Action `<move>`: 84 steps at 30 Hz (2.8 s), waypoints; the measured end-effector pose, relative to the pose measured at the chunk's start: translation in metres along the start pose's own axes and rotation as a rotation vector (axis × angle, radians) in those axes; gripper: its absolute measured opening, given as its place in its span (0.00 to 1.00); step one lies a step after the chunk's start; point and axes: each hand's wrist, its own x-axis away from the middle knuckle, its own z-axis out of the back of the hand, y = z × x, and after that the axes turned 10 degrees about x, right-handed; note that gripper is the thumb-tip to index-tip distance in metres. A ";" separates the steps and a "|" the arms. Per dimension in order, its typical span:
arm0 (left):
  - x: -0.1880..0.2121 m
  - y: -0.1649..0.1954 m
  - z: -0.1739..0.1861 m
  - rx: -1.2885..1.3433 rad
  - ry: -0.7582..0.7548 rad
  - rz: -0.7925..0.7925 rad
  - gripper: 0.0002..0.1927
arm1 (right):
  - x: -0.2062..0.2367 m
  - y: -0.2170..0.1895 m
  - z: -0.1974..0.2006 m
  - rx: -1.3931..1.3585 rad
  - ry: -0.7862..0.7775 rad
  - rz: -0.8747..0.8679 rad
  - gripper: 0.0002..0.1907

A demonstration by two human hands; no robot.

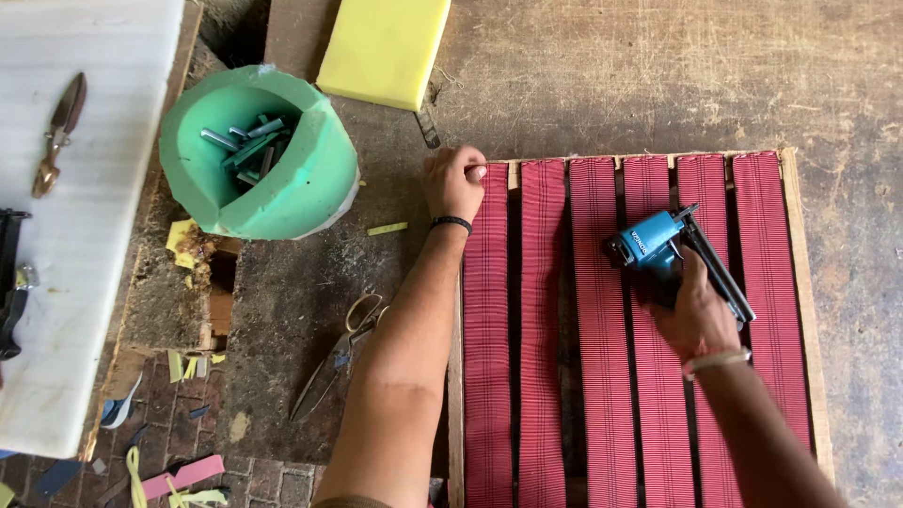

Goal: The person weaves red elastic webbing strips across a wooden chair frame on a workbench, stapling each strip in place with a pneumatic nail gun. They pull strips taut, cut webbing with scissors, and interlace crosswise strips to form a woven seat surface.

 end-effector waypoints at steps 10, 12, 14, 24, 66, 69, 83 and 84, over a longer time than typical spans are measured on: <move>-0.001 0.005 0.004 0.046 0.046 -0.050 0.06 | -0.032 -0.103 0.078 -0.674 -0.347 -0.096 0.10; -0.003 0.006 0.007 0.039 0.012 -0.003 0.06 | -0.045 -0.139 0.085 -0.705 -0.350 -0.016 0.09; -0.003 0.007 0.009 0.053 0.034 0.044 0.06 | -0.053 -0.165 0.086 -0.740 -0.316 0.062 0.08; -0.002 0.005 0.003 0.078 0.114 0.044 0.07 | -0.071 -0.193 0.073 -0.696 -0.308 0.035 0.08; -0.005 -0.027 -0.010 0.421 0.293 0.127 0.19 | -0.083 -0.242 0.070 -0.574 -0.437 0.143 0.11; -0.005 -0.024 -0.007 0.428 0.300 0.173 0.19 | -0.084 -0.243 0.071 -0.490 -0.400 0.157 0.13; -0.009 -0.013 0.003 0.412 0.303 0.217 0.21 | -0.006 -0.076 0.079 -0.373 -0.108 0.000 0.23; -0.010 -0.011 0.005 0.426 0.301 0.214 0.22 | 0.001 -0.052 0.070 -0.295 -0.022 0.053 0.26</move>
